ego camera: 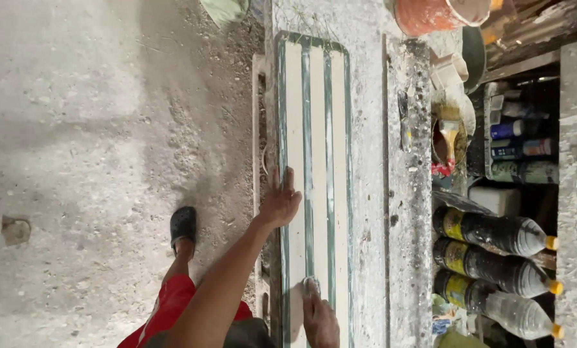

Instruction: Apply plaster-like material to a long molding mold and use a putty knife to smooth it out before cleaning the area.

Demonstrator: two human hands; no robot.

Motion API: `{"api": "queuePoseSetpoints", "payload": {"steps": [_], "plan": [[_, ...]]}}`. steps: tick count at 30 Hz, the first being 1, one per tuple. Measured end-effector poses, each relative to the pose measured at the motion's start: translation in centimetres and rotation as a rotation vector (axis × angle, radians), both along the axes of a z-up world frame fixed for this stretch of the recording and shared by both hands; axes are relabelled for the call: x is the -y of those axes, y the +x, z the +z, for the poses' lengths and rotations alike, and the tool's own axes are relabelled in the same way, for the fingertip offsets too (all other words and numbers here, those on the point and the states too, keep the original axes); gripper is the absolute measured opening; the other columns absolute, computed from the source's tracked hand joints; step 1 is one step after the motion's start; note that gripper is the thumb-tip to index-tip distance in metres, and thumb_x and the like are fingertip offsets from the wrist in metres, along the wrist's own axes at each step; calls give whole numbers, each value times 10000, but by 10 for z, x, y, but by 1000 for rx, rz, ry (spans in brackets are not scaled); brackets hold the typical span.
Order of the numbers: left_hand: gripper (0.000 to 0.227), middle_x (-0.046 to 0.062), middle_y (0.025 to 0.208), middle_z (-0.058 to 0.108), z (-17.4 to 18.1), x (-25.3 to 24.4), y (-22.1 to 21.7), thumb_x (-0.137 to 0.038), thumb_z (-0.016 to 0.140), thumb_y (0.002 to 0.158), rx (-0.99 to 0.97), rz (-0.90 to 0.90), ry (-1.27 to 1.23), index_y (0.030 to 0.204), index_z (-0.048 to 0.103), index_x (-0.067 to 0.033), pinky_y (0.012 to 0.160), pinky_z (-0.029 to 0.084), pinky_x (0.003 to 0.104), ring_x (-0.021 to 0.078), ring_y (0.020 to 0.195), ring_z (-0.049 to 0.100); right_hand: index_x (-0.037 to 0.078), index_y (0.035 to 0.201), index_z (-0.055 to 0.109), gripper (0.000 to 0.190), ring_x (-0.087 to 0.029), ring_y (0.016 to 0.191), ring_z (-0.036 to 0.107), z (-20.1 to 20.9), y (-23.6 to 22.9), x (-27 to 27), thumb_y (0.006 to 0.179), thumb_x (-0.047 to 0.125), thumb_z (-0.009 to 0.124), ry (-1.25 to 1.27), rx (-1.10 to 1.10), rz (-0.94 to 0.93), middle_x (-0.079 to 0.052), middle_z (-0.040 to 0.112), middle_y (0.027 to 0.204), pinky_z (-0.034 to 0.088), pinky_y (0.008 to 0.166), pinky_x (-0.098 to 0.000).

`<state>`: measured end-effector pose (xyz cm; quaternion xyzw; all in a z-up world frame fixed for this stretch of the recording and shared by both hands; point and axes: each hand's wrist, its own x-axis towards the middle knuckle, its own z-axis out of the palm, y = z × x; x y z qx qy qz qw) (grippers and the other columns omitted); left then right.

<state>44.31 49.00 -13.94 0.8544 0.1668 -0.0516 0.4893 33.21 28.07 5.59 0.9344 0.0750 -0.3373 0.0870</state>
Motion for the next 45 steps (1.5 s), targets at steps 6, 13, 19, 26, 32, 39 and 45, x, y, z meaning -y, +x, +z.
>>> {"api": "queuePoseSetpoints", "payload": {"steps": [6, 13, 19, 26, 32, 39, 45], "plan": [[774, 124, 1739, -148, 40, -14, -4, -487, 217, 1014, -73, 8, -73, 1674, -47, -178, 1216, 56, 645, 462, 1571, -151, 294, 1512, 516, 579, -346, 978, 746, 54, 116, -132, 999, 532, 389, 98, -155, -59, -178, 751, 1154, 577, 887, -524], [1267, 109, 1665, -358, 80, -38, -14, -437, 699, 745, -294, -64, -324, 1622, -215, -401, 1166, 216, 740, 643, 1486, 0, 241, 1555, 451, 613, -441, 1260, 624, 81, 70, -102, 1004, 497, 365, 163, -204, -82, -229, 628, 1394, 465, 1092, -599], [1313, 127, 1663, -354, 105, -47, -13, -349, 736, 747, -350, -85, -312, 1598, -262, -397, 1110, 276, 805, 640, 1493, 68, 272, 1568, 441, 578, -428, 1198, 672, 78, 85, -134, 1036, 475, 345, 147, -129, -93, -226, 690, 1298, 505, 1031, -603], [1411, 102, 1691, -279, 40, -14, 1, -475, 842, 695, -443, -168, -227, 1614, -227, -400, 1024, 309, 846, 556, 1531, 97, 236, 1513, 516, 608, -439, 1162, 669, 17, 176, -162, 1013, 549, 366, 238, 3, 98, -201, 691, 1298, 509, 1001, -582], [1566, 122, 1637, -442, 130, -51, -13, -299, 950, 662, -485, -168, -188, 1568, -326, -363, 1068, 291, 816, 524, 1548, -10, 341, 1591, 346, 595, -223, 580, 601, 24, 108, -111, 1032, 540, 301, 32, -99, -1, -103, 669, 707, 499, 576, -457], [1583, 192, 1679, -299, 112, -36, -22, -301, 980, 578, -340, -73, -181, 1637, -196, -327, 981, 239, 917, 638, 1483, 111, 203, 1546, 493, 618, -445, 1167, 665, 34, 213, -215, 1041, 531, 354, 305, -55, 60, -240, 711, 1231, 489, 1029, -582], [1627, 188, 1667, -323, 111, -42, -11, -402, 1000, 564, -435, -130, -129, 1615, -241, -346, 977, 256, 897, 608, 1509, 51, 208, 1547, 465, 640, -482, 1190, 645, 71, 125, -162, 1012, 541, 357, 187, -121, -19, -285, 718, 1194, 481, 1026, -618]]}}
